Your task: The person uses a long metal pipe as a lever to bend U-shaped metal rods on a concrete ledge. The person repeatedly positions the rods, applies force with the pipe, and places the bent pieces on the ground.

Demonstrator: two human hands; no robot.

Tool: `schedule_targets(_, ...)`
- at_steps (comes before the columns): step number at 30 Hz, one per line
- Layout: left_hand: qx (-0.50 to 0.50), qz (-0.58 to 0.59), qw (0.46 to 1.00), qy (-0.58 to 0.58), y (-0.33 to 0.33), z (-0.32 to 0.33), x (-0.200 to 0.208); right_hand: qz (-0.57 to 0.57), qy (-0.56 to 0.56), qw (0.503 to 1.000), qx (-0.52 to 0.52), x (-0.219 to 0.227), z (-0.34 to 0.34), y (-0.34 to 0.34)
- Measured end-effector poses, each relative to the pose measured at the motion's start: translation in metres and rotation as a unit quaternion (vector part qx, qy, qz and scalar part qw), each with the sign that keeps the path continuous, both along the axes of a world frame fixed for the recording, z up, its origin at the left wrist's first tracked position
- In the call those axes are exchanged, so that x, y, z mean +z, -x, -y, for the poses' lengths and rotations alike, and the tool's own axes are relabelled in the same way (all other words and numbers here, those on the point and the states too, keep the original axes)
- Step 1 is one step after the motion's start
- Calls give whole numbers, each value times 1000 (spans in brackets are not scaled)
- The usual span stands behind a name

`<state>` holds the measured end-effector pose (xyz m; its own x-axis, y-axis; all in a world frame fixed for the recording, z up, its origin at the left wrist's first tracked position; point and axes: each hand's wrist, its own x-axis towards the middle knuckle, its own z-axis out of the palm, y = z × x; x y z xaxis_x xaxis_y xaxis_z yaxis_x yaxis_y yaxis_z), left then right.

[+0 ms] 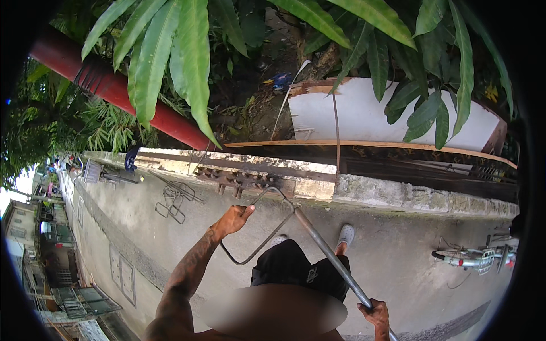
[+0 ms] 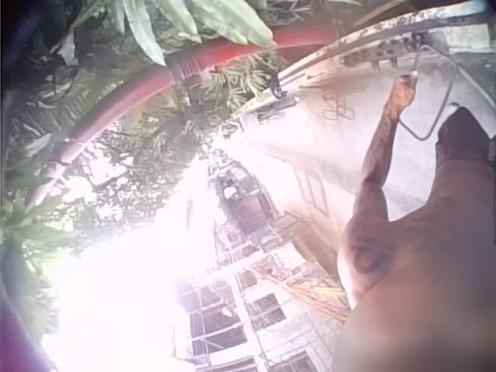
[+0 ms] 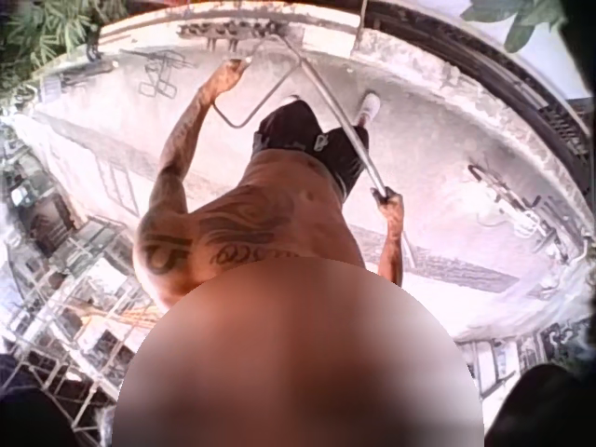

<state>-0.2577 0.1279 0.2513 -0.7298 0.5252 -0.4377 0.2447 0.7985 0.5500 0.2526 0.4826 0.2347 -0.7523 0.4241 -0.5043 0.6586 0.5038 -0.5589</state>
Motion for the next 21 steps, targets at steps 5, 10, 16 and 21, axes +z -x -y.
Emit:
schedule_targets(5,-191,-91,977,-17,58,-7,14,63,98,969,-218,13,201,-40)
schedule_targets(10,-382,-205,898,73,86,-27,35,20,140,934,-329,21,367,-20)
schedule_targets(16,-428,-290,848,117,97,-42,38,45,117,915,-384,69,440,55)
schedule_targets(21,-352,-426,829,-91,69,-11,53,59,121,902,-409,72,486,87)
